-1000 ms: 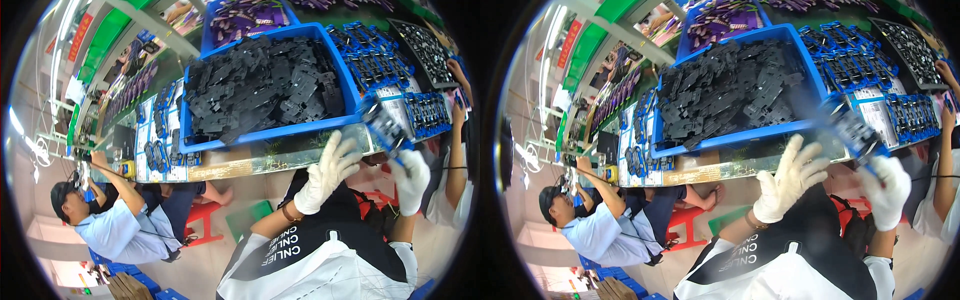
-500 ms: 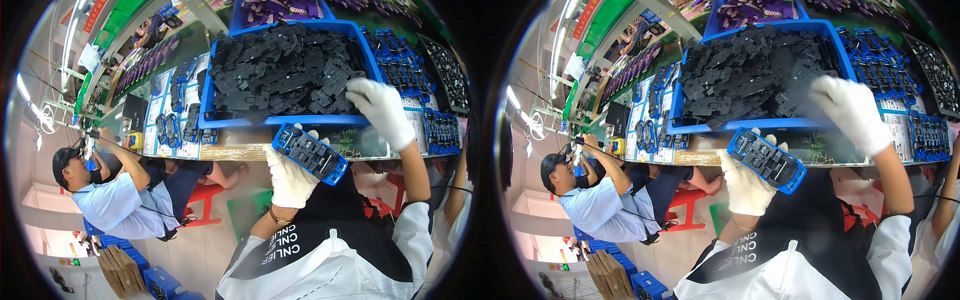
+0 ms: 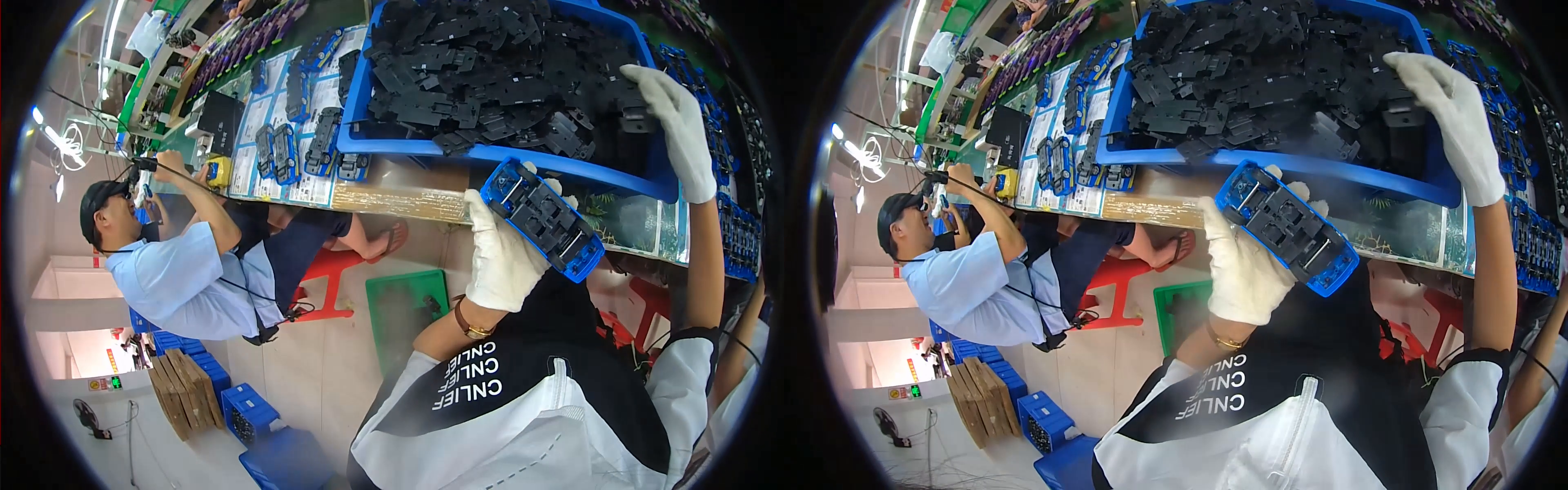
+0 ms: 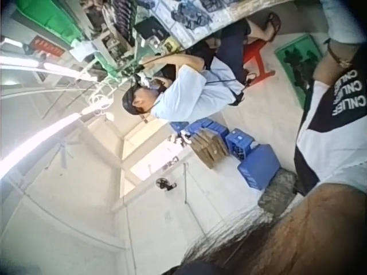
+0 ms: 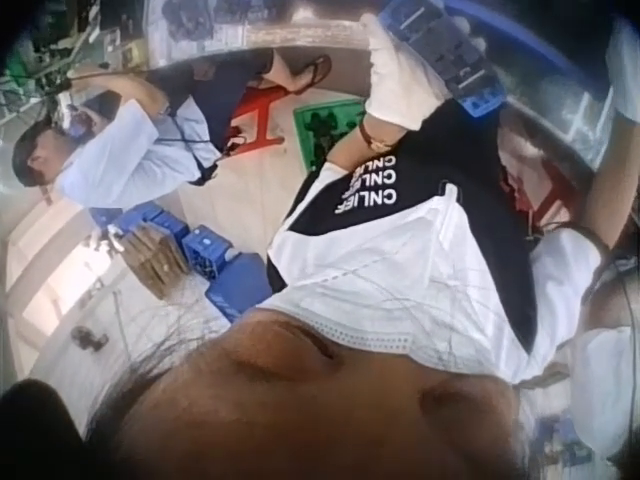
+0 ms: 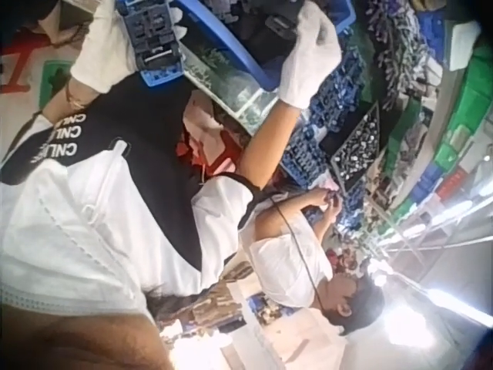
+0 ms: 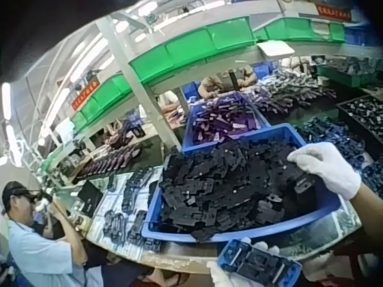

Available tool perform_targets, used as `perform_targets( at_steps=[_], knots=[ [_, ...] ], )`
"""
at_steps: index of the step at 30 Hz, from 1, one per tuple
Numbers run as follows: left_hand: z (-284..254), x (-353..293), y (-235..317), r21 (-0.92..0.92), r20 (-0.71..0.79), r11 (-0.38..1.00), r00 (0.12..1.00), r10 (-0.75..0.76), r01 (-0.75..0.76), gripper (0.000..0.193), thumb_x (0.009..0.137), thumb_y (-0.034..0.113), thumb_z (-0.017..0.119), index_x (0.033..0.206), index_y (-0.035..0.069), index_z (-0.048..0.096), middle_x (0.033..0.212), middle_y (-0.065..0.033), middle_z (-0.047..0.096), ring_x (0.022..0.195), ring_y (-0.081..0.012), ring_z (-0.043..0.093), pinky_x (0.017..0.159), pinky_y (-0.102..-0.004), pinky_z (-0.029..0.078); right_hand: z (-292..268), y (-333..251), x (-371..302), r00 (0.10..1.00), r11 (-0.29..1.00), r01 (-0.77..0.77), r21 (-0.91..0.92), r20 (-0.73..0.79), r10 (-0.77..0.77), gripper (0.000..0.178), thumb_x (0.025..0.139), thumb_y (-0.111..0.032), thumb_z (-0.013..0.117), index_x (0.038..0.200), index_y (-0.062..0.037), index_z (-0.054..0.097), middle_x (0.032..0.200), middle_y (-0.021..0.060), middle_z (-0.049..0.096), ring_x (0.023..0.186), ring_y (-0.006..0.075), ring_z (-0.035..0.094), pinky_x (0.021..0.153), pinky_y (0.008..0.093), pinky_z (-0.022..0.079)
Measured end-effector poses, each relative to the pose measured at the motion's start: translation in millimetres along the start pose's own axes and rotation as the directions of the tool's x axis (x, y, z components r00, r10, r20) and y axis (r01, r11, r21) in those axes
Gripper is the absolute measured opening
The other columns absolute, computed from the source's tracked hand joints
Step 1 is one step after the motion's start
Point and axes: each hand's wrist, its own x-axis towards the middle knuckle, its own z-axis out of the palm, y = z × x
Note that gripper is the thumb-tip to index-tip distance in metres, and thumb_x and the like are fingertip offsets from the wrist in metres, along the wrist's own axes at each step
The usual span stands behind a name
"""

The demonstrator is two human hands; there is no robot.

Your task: The person assembles toy cars by picking chassis plates from a bin and pressing them onto the undersides of toy car bodies by hand.

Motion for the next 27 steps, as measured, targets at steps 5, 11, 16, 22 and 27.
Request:
perform_targets(
  at_steps=[5, 11, 16, 22, 27],
  knots=[
    [2.7, 1.5, -6.7, 0.089, -0.031, 0.994, 0.997, 0.070, -0.067, 0.080, 0.077, 0.075, 0.043, 0.131, 0.015, 0.046, 0.120, -0.0130, 0.055, 0.114, -0.0362, 0.052, 0.094, -0.0542, 0.045, 3.5, -8.0, -16.8, 0.999, 1.000, 0.011, 0.006, -0.049, -0.011, 0.037, 0.090, -0.009, 0.053, 0.127, -0.0088, 0.056, 0.103, 0.0000, 0.060, 0.081, 0.0040, 0.052, 0.074, 0.0169, 0.042],
    [3.8, 5.8, -12.0, 0.071, -0.055, 0.996, 0.997, 0.053, -0.050, 0.083, 0.075, 0.077, 0.044, 0.130, 0.015, 0.046, 0.120, -0.0131, 0.055, 0.113, -0.0346, 0.052, 0.096, -0.0539, 0.043, 6.3, -6.2, -42.4, 0.984, 0.817, 0.167, -0.552, 0.038, -0.176, 0.054, 0.078, -0.022, 0.068, 0.128, -0.0112, 0.053, 0.106, 0.0094, 0.060, 0.092, 0.0226, 0.059, 0.082, 0.0327, 0.046],
    [9.7, 5.1, -17.3, 0.126, -0.074, 0.991, 0.996, 0.056, -0.046, 0.084, 0.074, 0.077, 0.045, 0.131, 0.015, 0.046, 0.121, -0.0123, 0.054, 0.113, -0.0337, 0.052, 0.095, -0.0534, 0.043, 14.7, -5.1, -59.1, 0.983, 0.796, 0.141, -0.589, -0.010, -0.182, 0.068, 0.072, -0.017, 0.073, 0.134, -0.0149, 0.047, 0.107, 0.0092, 0.058, 0.098, 0.0259, 0.058, 0.086, 0.0334, 0.046],
    [5.3, 5.4, -29.1, 0.124, -0.050, 0.991, 0.998, 0.047, -0.041, 0.088, 0.071, 0.079, 0.047, 0.131, 0.016, 0.046, 0.124, -0.0086, 0.053, 0.113, -0.0302, 0.052, 0.095, -0.0515, 0.042, 7.4, -32.4, -84.5, 0.942, 0.768, 0.222, -0.601, -0.072, -0.328, 0.066, 0.073, -0.001, 0.065, 0.136, -0.0067, 0.045, 0.122, 0.0134, 0.055, 0.101, 0.0240, 0.060, 0.088, 0.0317, 0.048],
    [5.3, 6.8, -39.7, 0.250, 0.101, 0.961, 0.991, 0.092, -0.115, 0.083, 0.080, 0.074, 0.036, 0.138, 0.016, 0.037, 0.135, -0.0082, 0.046, 0.122, -0.0244, 0.047, 0.105, -0.0435, 0.036, 45.8, -67.2, -124.0, 0.926, 0.651, 0.352, -0.672, 0.152, -0.344, 0.073, 0.056, -0.010, 0.079, 0.125, -0.0076, 0.056, 0.115, 0.0109, 0.060, 0.099, 0.0276, 0.060, 0.087, 0.0352, 0.048]
  ],
)
